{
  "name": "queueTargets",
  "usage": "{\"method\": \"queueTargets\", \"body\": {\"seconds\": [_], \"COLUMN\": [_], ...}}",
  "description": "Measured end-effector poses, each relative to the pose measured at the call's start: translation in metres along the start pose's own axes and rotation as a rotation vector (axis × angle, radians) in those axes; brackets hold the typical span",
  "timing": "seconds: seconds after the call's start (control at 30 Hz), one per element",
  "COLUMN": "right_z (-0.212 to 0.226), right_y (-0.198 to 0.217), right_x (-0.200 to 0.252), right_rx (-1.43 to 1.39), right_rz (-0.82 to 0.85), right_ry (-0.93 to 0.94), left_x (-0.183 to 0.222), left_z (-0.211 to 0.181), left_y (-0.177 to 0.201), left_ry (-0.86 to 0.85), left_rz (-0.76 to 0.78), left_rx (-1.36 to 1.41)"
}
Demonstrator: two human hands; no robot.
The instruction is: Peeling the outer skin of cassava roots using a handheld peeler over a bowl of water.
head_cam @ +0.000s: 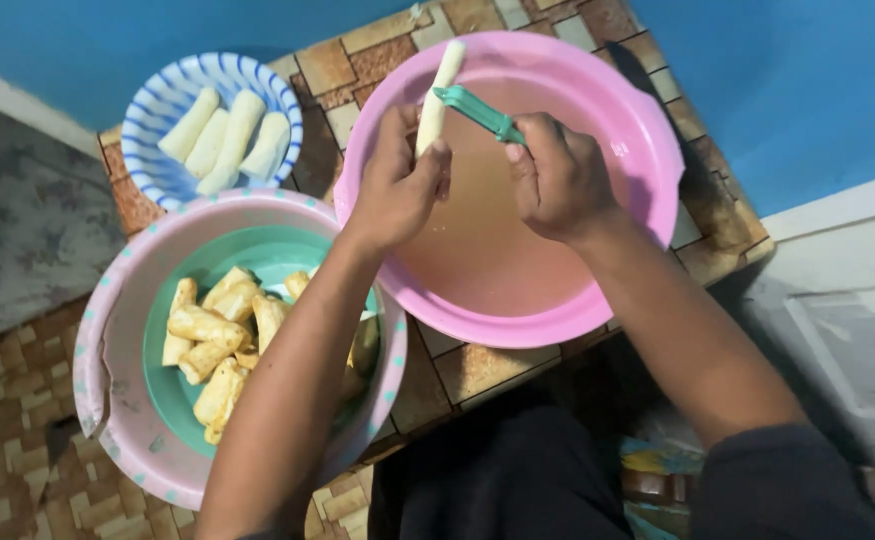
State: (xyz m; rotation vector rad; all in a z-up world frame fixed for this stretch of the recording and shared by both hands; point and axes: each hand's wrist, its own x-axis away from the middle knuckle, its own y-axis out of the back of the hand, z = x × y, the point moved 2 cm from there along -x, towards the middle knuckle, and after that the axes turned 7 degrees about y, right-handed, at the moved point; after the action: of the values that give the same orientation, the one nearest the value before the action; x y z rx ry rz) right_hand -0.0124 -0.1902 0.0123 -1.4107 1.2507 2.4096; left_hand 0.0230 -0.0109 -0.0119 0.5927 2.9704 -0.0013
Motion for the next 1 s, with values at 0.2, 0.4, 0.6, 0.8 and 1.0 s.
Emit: {"method": "queueTargets", "body": {"seconds": [0.2,0.4,0.6,0.8,1.0], "right_z": [0.005,0.011,0.014,0.020,0.019], "right_y": [-0.010,-0.010,-0.012,-0.012,-0.014], "right_x": [0.002,-0.006,-0.005,-0.009,-0.008], "right_rx": [-0.002,-0.101,-0.007,0.085,0.137], "right_rz": [0.140,0.167,0.184,0.169,0.145], "right_ry": [0.011,0.052,0.052,0.084,0.082], "left_x": [0.003,0.003,0.006,0.005,0.008], "left_z": [-0.017,-0.018,-0.017,-0.020,-0.028], "left_y": [-0.001,0.000,-0.001,-0.001,0.002], "left_ry": [0.037,-0.064,-0.017,-0.065,-0.034], "left_rz": [0.035,-0.023,-0.012,-0.082,-0.163], "left_rx": [-0.159,-0.270,-0.297,-0.367,-0.441]}}
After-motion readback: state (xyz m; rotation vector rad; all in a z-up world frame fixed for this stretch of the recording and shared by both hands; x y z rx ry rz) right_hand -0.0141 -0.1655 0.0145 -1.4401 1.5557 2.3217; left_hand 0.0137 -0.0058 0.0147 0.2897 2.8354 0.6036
